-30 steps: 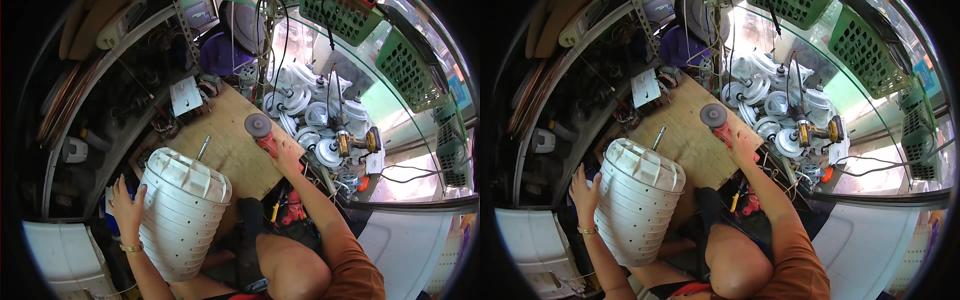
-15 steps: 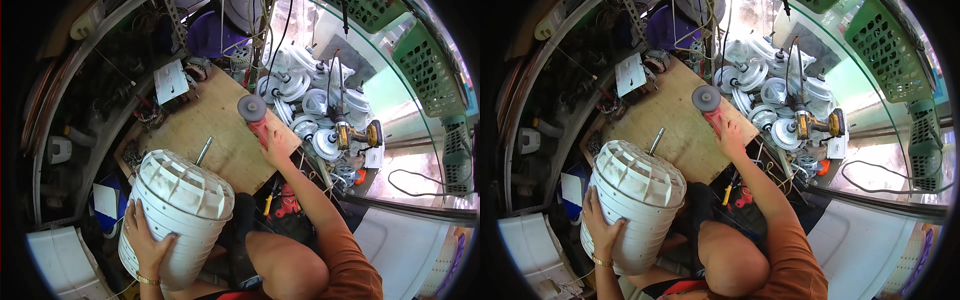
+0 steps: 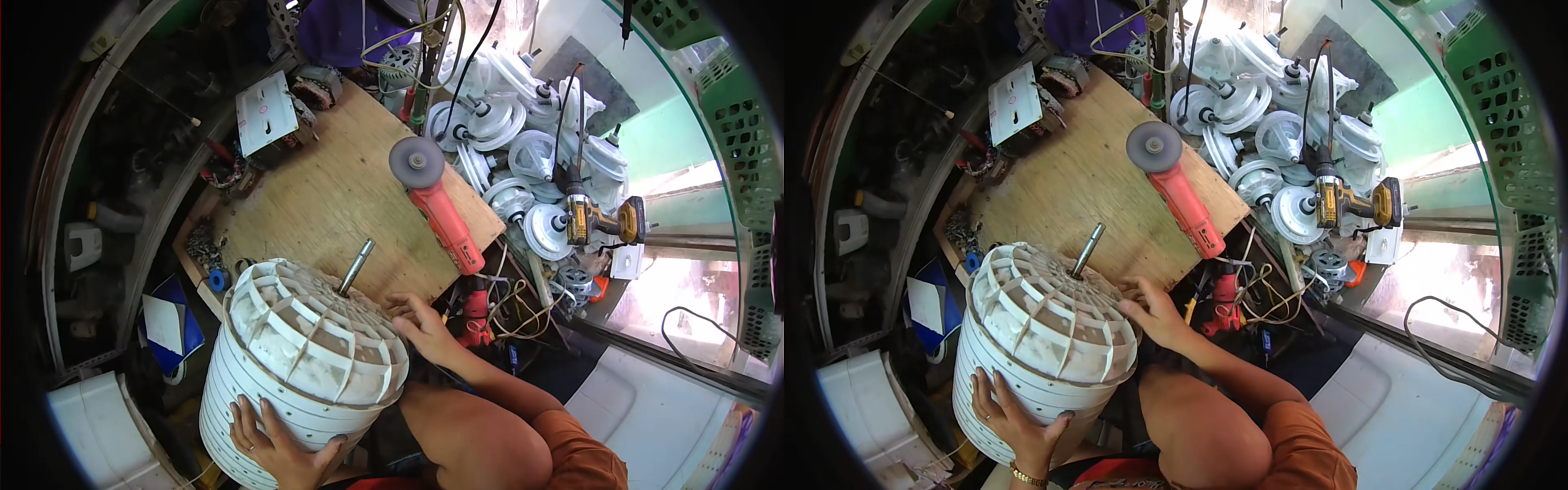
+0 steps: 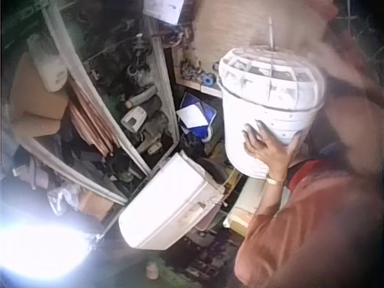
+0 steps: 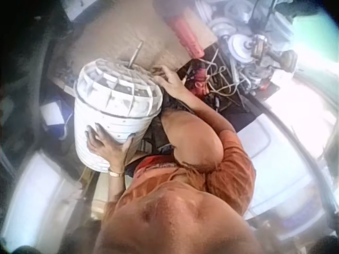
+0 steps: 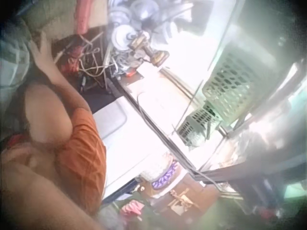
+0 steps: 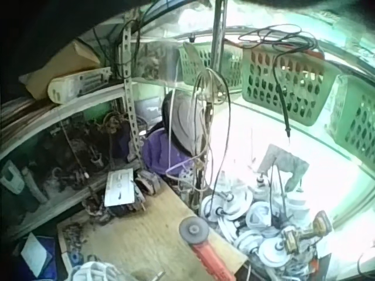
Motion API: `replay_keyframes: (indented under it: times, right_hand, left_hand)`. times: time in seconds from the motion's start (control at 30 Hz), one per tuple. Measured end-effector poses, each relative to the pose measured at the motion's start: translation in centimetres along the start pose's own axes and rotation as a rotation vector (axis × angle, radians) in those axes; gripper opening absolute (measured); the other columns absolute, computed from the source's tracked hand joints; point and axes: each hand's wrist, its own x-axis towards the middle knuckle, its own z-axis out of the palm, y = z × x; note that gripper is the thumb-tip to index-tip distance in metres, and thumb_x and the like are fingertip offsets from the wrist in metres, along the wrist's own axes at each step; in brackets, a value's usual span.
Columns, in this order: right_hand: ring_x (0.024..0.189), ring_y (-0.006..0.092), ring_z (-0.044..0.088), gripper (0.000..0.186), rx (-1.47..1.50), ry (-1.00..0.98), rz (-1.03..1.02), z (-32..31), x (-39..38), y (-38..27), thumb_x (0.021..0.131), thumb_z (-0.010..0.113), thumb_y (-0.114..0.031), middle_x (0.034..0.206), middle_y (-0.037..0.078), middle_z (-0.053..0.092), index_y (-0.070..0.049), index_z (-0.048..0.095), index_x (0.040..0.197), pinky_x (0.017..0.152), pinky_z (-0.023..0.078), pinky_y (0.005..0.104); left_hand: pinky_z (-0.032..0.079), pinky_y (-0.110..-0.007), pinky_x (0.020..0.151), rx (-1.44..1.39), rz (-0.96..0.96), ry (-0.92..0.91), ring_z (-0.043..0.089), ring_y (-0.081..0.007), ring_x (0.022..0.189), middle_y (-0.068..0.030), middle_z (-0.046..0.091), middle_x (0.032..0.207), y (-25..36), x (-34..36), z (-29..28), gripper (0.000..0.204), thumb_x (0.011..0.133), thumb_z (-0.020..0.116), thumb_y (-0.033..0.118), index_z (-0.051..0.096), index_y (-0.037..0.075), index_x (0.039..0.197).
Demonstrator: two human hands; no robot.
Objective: The person uses an angle grinder to cut the metal shaft of a washing machine drum and then uses a hacksaw to continue cutting through a metal component on the drum.
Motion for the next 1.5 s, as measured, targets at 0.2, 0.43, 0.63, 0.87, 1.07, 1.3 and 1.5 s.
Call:
replay_keyframes:
  times: [0.2,0.43,0.63,0.87,1.07,1.3,1.5]
  right_hand:
    - [0.1,0.0248,0.059,0.04,-0.058,-0.045,0.054,0.6,-0.9,0.1,0.095,0.074,-0.032,0.113,0.011,0.063,-0.005,0.064,0.124,0.083,0.051,0.0359]
    - [0.104,0.0256,0.055,0.035,-0.107,0.003,-0.087,1.7,-1.2,-0.6,0.094,0.075,-0.028,0.114,0.01,0.062,-0.003,0.065,0.116,0.084,0.048,0.0354]
    - [0.112,0.0288,0.056,0.043,-0.025,-0.247,-0.23,1.8,-1.4,-1.1,0.094,0.075,-0.03,0.117,0.014,0.057,0.0,0.063,0.122,0.097,0.045,0.0381]
    - [0.125,0.0326,0.054,0.065,-0.12,-0.292,-0.391,2.5,-1.5,-2.5,0.093,0.073,-0.035,0.135,0.021,0.057,-0.003,0.054,0.146,0.108,0.042,0.0431]
    - [0.079,0.018,0.068,0.022,-0.23,0.319,-0.21,-8.6,-5.0,0.8,0.095,0.071,-0.018,0.095,0.011,0.073,-0.002,0.074,0.109,0.071,0.055,0.0325]
    - [0.07,0.0263,0.064,0.018,-0.802,1.029,-0.216,-29.0,-5.9,-2.2,0.095,0.069,-0.016,0.078,0.014,0.066,0.001,0.07,0.09,0.066,0.048,0.0368]
    - [0.122,0.0365,0.059,0.074,-1.919,0.883,-0.091,-43.2,-2.1,-4.0,0.083,0.074,-0.062,0.123,0.013,0.067,-0.005,0.06,0.128,0.115,0.026,0.0682]
  left_hand:
    - [0.023,-0.062,0.116,0.063,0.085,0.033,0.032,-0.0487,0.145,-0.0283,0.034,0.158,-0.7,-0.8,0.7,0.117,0.075,0.058,0.089,0.037,0.005,0.154]
    - [0.025,-0.063,0.116,0.032,0.106,0.03,0.034,-0.0481,0.145,-0.0284,0.035,0.157,-2.1,0.3,0.6,0.118,0.076,0.056,0.089,0.035,0.006,0.157]
    - [0.025,-0.059,0.118,-0.201,0.089,-0.046,0.034,-0.0476,0.145,-0.0297,0.033,0.158,-7.1,3.3,0.2,0.11,0.085,0.047,0.085,0.036,0.003,0.156]
    - [0.028,-0.051,0.12,-0.271,0.112,-0.045,0.038,-0.0426,0.145,-0.0258,0.04,0.157,-14.3,8.6,1.3,0.116,0.084,0.041,0.09,0.039,-0.002,0.154]
    - [0.035,-0.053,0.115,-0.365,0.183,-0.091,0.045,-0.0443,0.139,-0.0278,0.043,0.151,-14.9,11.7,0.3,0.127,0.072,0.049,0.096,0.042,-0.002,0.152]
    - [0.028,-0.056,0.118,-0.311,0.273,-0.104,0.038,-0.0466,0.142,-0.0289,0.038,0.153,-15.2,10.3,0.2,0.128,0.069,0.051,0.097,0.042,0.001,0.152]
    - [0.028,-0.054,0.119,-0.378,0.259,-0.111,0.037,-0.0436,0.145,-0.0268,0.037,0.156,-12.5,10.6,-0.1,0.118,0.078,0.044,0.093,0.042,0.0,0.152]
